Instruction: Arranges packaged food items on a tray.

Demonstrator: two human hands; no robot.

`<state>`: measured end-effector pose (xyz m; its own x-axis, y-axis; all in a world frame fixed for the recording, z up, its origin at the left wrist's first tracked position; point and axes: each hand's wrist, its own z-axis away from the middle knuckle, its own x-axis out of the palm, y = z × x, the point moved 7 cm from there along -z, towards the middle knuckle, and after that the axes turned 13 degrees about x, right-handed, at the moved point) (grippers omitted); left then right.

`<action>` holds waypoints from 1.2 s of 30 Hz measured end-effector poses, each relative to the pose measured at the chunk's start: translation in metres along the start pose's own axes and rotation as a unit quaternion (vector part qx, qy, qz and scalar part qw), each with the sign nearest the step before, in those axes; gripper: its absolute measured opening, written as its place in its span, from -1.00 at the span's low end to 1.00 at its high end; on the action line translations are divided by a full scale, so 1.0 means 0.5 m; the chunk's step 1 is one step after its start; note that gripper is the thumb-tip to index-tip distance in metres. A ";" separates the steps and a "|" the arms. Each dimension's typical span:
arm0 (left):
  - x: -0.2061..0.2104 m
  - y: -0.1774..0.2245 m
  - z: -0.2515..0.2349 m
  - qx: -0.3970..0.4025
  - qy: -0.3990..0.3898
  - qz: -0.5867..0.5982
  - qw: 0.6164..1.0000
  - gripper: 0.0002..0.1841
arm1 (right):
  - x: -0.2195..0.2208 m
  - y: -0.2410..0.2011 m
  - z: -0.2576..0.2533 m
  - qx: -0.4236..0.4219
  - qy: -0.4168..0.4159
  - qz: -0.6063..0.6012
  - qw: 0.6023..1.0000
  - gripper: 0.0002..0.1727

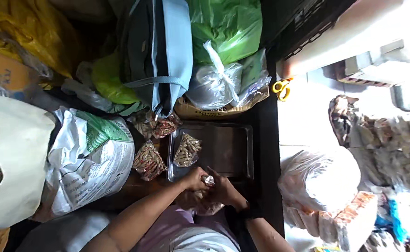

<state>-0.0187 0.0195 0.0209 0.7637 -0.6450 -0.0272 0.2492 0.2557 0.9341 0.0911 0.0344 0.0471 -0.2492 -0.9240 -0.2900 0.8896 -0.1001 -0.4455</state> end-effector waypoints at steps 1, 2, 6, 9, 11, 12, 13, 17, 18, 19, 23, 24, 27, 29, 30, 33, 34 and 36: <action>-0.004 -0.007 -0.008 0.000 -0.018 0.014 1.000 -0.68 | -0.004 0.014 -0.005 -0.011 0.014 -0.044 0.999 0.06; -0.015 -0.010 -0.018 0.008 -0.027 0.029 0.999 -0.64 | -0.019 0.019 -0.009 -0.014 0.042 -0.070 0.997 -0.22; -0.142 -0.068 -0.042 -0.038 0.178 0.005 0.983 -0.31 | -0.127 0.061 -0.034 0.142 0.172 -0.099 0.970 -0.56; -0.224 -0.224 -0.037 -0.198 0.392 -0.046 0.897 -0.30 | -0.201 0.167 -0.060 0.160 0.362 -0.334 0.855 -0.50; -0.220 -0.305 -0.040 -0.292 0.419 -0.042 0.859 -0.16 | -0.215 0.230 -0.089 0.177 0.417 -0.484 0.749 -0.55; -0.210 -0.326 -0.041 -0.323 0.413 -0.043 0.851 -0.09 | -0.209 0.250 -0.101 0.206 0.387 -0.509 0.741 -0.51; -0.202 -0.339 -0.041 -0.340 0.407 -0.051 0.846 -0.06 | -0.199 0.268 -0.114 0.230 0.333 -0.489 0.773 -0.48; -0.212 -0.370 -0.049 -0.337 0.389 -0.010 0.857 -0.09 | -0.206 0.272 -0.133 0.265 0.202 -0.317 0.888 -0.40; -0.214 -0.368 -0.051 -0.329 0.381 0.002 0.864 -0.12 | -0.198 0.266 -0.134 0.278 0.182 -0.320 0.887 -0.40; -0.212 -0.359 -0.053 -0.312 0.376 0.008 0.873 -0.10 | -0.178 0.276 -0.150 0.283 0.182 -0.347 0.875 -0.40; -0.178 -0.275 -0.079 -0.178 0.377 0.065 0.907 0.02 | -0.109 0.257 -0.175 0.273 0.156 -0.388 0.866 -0.45; -0.162 -0.260 -0.084 -0.156 0.397 0.152 0.891 -0.02 | -0.103 0.246 -0.178 0.263 0.153 -0.411 0.859 -0.40; -0.114 -0.198 -0.113 -0.118 0.449 0.364 0.807 -0.39 | -0.089 0.215 -0.202 0.154 0.080 -0.494 0.852 -0.32; -0.105 -0.156 -0.135 -0.102 0.452 0.387 0.797 -0.54 | -0.109 0.173 -0.191 0.042 0.024 -0.562 0.825 -0.49; -0.105 -0.143 -0.143 -0.093 0.448 0.386 0.801 -0.55 | -0.126 0.162 -0.188 -0.007 0.012 -0.580 0.815 -0.54; -0.096 -0.118 -0.159 -0.096 0.396 0.427 0.807 -0.57 | -0.201 0.159 -0.183 -0.046 0.082 -0.489 0.867 -0.56; -0.089 -0.111 -0.160 -0.100 0.374 0.448 0.806 -0.60 | -0.217 0.159 -0.183 -0.046 0.098 -0.450 0.886 -0.55; -0.080 -0.107 -0.155 -0.096 0.352 0.466 0.806 -0.63 | -0.224 0.164 -0.185 -0.059 0.068 -0.448 0.889 -0.51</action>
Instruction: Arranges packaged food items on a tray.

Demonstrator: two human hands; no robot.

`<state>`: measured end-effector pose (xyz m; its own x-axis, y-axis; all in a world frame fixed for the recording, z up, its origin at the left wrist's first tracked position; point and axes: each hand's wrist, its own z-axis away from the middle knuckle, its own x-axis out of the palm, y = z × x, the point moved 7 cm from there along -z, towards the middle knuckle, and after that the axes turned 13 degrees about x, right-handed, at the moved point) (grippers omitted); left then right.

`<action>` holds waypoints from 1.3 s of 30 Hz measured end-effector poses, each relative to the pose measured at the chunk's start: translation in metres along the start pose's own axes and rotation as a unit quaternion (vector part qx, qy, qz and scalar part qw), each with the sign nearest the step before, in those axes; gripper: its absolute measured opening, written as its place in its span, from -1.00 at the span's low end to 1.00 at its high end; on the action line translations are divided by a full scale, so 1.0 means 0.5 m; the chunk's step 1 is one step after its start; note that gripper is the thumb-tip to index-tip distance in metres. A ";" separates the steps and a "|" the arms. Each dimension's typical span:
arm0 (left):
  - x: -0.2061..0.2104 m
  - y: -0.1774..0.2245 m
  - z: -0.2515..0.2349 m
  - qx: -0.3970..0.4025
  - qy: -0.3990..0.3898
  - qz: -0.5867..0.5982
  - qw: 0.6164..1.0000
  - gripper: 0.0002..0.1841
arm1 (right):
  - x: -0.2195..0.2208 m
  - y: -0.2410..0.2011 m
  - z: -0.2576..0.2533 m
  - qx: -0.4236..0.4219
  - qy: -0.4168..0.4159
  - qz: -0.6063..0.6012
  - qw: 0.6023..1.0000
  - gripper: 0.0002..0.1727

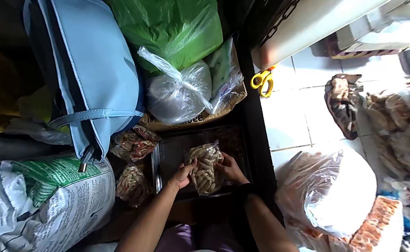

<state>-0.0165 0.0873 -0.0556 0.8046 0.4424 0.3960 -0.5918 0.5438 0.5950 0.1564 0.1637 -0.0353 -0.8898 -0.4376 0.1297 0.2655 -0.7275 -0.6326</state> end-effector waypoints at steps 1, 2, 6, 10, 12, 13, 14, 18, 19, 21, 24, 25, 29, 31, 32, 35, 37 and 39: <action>-0.002 0.003 0.003 0.011 -0.006 -0.010 1.000 -0.64 | 0.001 0.008 0.001 0.011 -0.039 -0.039 0.998 -0.48; -0.005 0.009 0.004 0.033 -0.008 -0.037 0.999 -0.61 | 0.006 0.018 0.003 0.024 -0.075 -0.077 0.994 -0.39; -0.013 0.037 0.007 0.116 0.032 -0.224 0.967 -0.25 | 0.055 0.072 0.016 0.104 0.058 -0.112 0.986 -0.26; -0.042 -0.004 0.027 0.057 0.046 -0.208 0.975 -0.36 | 0.072 0.091 0.025 0.124 0.129 -0.173 0.969 -0.53; -0.042 -0.040 0.049 0.006 -0.016 -0.150 0.989 -0.53 | 0.049 0.061 0.030 0.063 0.137 -0.145 0.978 -0.53; -0.033 -0.051 0.054 -0.002 -0.065 -0.148 0.987 -0.50 | 0.032 0.039 0.035 0.000 0.141 -0.109 0.984 -0.51; -0.023 -0.053 0.051 0.015 -0.092 -0.172 0.981 -0.45 | 0.016 0.013 0.043 -0.076 0.146 -0.063 0.984 -0.51; 0.050 0.024 -0.030 0.203 -0.099 -0.280 0.933 -0.30 | -0.016 -0.074 0.113 -0.382 0.218 0.134 0.888 -0.81; 0.069 0.038 -0.071 0.229 -0.137 -0.215 0.939 -0.28 | -0.024 -0.079 0.122 -0.412 0.254 0.192 0.854 -0.86; 0.090 0.029 -0.145 0.138 -0.150 -0.047 0.978 -0.50 | -0.060 -0.056 0.110 -0.394 0.297 0.271 0.826 -0.73; 0.121 -0.026 -0.194 -0.067 -0.129 -0.029 0.989 -0.41 | -0.133 0.040 0.047 -0.204 0.312 0.280 0.885 -0.54; 0.125 -0.046 -0.208 -0.084 -0.117 -0.073 0.987 -0.42 | -0.150 0.067 0.029 -0.144 0.324 0.260 0.898 -0.50; 0.104 -0.125 -0.214 -0.066 0.024 -0.241 0.968 -0.47 | -0.165 0.117 -0.015 -0.077 0.408 0.122 0.902 -0.35; 0.114 -0.146 -0.188 -0.051 0.061 -0.140 0.987 -0.61 | -0.159 0.088 -0.010 -0.159 0.459 0.125 0.865 -0.43; 0.126 -0.154 -0.174 -0.045 0.068 -0.084 0.993 -0.69 | -0.155 0.070 -0.010 -0.194 0.466 0.152 0.850 -0.49; 0.162 -0.185 -0.174 -0.013 0.042 -0.071 0.997 -0.70 | -0.168 0.056 -0.037 -0.173 0.438 0.236 0.850 -0.55; 0.183 -0.173 -0.198 0.048 -0.013 -0.284 0.958 -0.31 | -0.187 0.065 -0.059 -0.031 0.398 0.237 0.886 -0.48; 0.211 -0.142 -0.207 0.067 -0.038 -0.507 0.858 -0.15 | -0.196 0.065 -0.068 0.019 0.399 0.229 0.888 -0.42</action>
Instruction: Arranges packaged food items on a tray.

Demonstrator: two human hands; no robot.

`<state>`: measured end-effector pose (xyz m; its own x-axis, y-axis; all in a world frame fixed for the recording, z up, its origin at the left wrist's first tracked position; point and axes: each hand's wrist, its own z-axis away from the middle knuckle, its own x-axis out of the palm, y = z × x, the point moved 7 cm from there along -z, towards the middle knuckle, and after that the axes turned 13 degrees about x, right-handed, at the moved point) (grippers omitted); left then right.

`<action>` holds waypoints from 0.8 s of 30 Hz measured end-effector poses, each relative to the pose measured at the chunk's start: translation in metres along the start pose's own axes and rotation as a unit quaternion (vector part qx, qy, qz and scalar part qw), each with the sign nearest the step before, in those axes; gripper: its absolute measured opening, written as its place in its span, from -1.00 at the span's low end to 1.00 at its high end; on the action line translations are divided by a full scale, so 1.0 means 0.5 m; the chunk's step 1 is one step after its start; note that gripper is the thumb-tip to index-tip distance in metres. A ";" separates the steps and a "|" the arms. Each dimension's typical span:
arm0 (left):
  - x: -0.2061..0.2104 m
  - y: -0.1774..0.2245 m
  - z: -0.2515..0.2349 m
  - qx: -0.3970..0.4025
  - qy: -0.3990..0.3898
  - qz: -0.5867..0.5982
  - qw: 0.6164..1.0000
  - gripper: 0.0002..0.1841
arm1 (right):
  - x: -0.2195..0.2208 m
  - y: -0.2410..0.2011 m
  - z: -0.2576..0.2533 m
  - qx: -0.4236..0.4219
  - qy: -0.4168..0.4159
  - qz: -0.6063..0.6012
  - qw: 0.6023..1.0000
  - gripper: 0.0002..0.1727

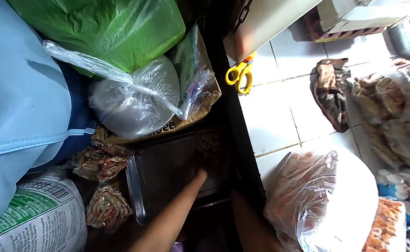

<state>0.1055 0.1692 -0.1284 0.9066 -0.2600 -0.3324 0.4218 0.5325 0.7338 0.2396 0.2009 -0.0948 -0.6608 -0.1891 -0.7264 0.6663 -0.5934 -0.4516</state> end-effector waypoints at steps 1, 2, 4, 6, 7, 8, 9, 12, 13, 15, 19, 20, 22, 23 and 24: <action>-0.006 0.007 -0.003 -0.008 -0.005 -0.066 0.998 -0.14 | 0.001 -0.003 -0.002 0.010 -0.002 -0.001 1.000 -0.41; -0.008 -0.003 -0.004 -0.027 -0.005 -0.068 0.997 -0.12 | 0.000 -0.008 0.002 0.023 -0.008 -0.002 1.000 -0.41; -0.017 -0.041 0.007 -0.092 0.033 0.079 0.992 -0.20 | 0.005 -0.011 0.014 0.043 -0.017 -0.020 0.999 -0.45; -0.043 -0.074 0.011 -0.120 0.043 0.208 0.970 -0.28 | 0.028 0.015 0.036 0.074 -0.034 -0.054 0.995 -0.39; -0.072 -0.077 0.008 -0.122 0.041 0.213 0.969 -0.27 | 0.047 0.036 0.054 0.104 -0.054 -0.098 0.988 -0.27; -0.108 -0.066 -0.001 -0.102 0.035 0.188 0.976 -0.20 | 0.072 0.061 0.074 0.160 -0.086 -0.144 0.973 -0.20; -0.144 -0.044 -0.021 -0.054 0.035 0.147 0.987 -0.15 | 0.094 0.075 0.096 0.221 -0.121 -0.199 0.947 -0.22; -0.207 0.036 -0.075 0.111 0.061 0.038 0.991 -0.04 | 0.147 0.061 0.136 0.349 -0.224 -0.417 0.809 -0.41; -0.204 0.047 -0.073 0.123 0.084 0.018 0.989 -0.02 | 0.142 0.048 0.135 0.365 -0.223 -0.440 0.790 -0.39; -0.169 0.031 -0.033 0.065 0.122 0.005 0.990 0.00 | 0.115 0.033 0.113 0.358 -0.189 -0.408 0.818 -0.48; -0.083 -0.048 0.009 -0.046 0.128 0.109 0.985 -0.14 | 0.064 0.017 0.035 0.236 -0.118 -0.191 0.945 -0.54; -0.081 -0.059 0.004 -0.044 0.144 0.133 0.980 -0.16 | 0.055 0.015 0.020 0.203 -0.110 -0.175 0.957 -0.47; -0.077 -0.075 -0.002 -0.042 0.168 0.183 0.968 -0.17 | 0.040 0.023 0.007 0.179 -0.089 -0.187 0.962 -0.41; -0.077 -0.079 -0.005 -0.046 0.173 0.206 0.962 -0.16 | 0.038 0.032 0.004 0.186 -0.074 -0.229 0.953 -0.51; -0.081 -0.075 -0.007 -0.052 0.170 0.221 0.959 -0.16 | 0.038 0.039 0.003 0.195 -0.067 -0.285 0.936 -0.57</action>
<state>0.0531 0.1625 -0.1447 0.9416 0.2781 -0.1898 -0.0214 0.6121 0.7905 0.2396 0.1844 -0.1166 -0.9252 0.1645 -0.3421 0.0331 -0.8628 -0.5044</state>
